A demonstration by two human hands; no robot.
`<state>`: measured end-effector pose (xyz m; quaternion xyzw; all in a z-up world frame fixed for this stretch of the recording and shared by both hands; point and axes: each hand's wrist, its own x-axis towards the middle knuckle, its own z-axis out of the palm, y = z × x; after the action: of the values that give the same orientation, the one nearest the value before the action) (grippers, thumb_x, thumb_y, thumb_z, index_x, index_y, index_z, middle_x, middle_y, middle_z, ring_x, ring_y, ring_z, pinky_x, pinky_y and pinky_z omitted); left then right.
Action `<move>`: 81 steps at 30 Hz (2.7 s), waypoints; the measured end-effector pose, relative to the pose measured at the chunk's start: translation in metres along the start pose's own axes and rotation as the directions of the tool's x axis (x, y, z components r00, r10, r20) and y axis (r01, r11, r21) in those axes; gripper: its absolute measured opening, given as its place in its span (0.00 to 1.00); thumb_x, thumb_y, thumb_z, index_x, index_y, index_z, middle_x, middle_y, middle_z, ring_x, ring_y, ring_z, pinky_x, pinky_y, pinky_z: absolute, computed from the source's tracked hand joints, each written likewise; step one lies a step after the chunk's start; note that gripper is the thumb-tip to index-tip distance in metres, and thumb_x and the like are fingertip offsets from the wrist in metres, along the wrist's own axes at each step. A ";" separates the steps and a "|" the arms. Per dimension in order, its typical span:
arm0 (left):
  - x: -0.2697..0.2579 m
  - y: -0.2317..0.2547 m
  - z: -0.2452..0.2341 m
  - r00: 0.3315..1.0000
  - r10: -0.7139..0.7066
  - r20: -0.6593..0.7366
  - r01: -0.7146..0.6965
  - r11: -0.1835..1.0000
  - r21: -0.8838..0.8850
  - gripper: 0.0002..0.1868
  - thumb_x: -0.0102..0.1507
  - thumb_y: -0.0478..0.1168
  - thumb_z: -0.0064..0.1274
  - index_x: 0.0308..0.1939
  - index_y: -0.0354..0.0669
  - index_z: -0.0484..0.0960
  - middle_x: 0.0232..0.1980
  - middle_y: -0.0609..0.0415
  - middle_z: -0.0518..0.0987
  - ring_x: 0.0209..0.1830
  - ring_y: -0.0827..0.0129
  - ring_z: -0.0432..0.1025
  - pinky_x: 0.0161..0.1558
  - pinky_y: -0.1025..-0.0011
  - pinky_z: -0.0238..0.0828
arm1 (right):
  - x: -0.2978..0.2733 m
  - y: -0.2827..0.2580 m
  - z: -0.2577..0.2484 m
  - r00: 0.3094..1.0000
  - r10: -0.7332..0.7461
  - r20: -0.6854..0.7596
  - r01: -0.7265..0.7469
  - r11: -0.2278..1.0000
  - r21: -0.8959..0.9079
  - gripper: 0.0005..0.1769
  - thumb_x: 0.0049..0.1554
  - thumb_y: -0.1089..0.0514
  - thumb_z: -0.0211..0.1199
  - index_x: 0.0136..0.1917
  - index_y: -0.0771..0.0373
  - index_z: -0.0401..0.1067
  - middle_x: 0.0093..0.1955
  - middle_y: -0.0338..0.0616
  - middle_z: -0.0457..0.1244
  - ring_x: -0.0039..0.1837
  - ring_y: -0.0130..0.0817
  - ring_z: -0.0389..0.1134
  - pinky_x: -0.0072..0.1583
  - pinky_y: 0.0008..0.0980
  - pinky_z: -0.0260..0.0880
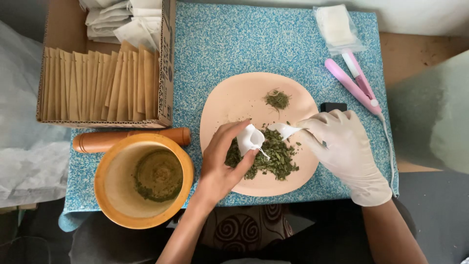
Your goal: Filling small white tea bags with dried herbs using a spoon, weighing them on a digital scale, sealing them with a heat sealer, and organizing them into a cardboard box.
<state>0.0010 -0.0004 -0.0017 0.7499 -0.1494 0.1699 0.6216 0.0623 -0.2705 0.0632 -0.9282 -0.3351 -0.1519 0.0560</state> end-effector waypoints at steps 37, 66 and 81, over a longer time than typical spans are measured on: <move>-0.007 0.001 0.002 0.998 -0.009 0.058 0.007 0.999 0.033 0.32 0.62 0.27 0.66 0.71 0.29 0.76 0.66 0.32 0.79 0.67 0.35 0.76 0.69 0.37 0.74 | -0.003 -0.008 0.008 0.998 -0.050 -0.041 0.047 0.997 -0.061 0.07 0.63 0.52 0.70 0.41 0.45 0.77 0.41 0.28 0.69 0.46 0.36 0.72 0.52 0.36 0.67; -0.005 0.010 0.001 0.997 -0.047 0.058 0.047 0.999 0.011 0.33 0.62 0.30 0.68 0.72 0.29 0.76 0.63 0.32 0.79 0.66 0.33 0.75 0.65 0.34 0.74 | -0.011 -0.007 -0.007 0.960 0.059 -0.273 -0.017 0.988 0.153 0.12 0.58 0.63 0.77 0.51 0.45 0.85 0.47 0.25 0.71 0.51 0.34 0.70 0.57 0.33 0.59; -0.007 0.014 0.004 0.995 0.037 0.091 -0.053 0.983 0.178 0.30 0.65 0.33 0.69 0.71 0.31 0.78 0.62 0.38 0.78 0.69 0.39 0.73 0.77 0.38 0.62 | -0.007 -0.019 -0.020 0.969 -0.056 -0.242 0.072 0.996 0.056 0.07 0.60 0.60 0.75 0.49 0.47 0.84 0.45 0.31 0.69 0.49 0.35 0.68 0.57 0.34 0.60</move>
<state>-0.0113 -0.0064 0.0065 0.8063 -0.1775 0.1637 0.5401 0.0403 -0.2648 0.0802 -0.8893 -0.3604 -0.2540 0.1211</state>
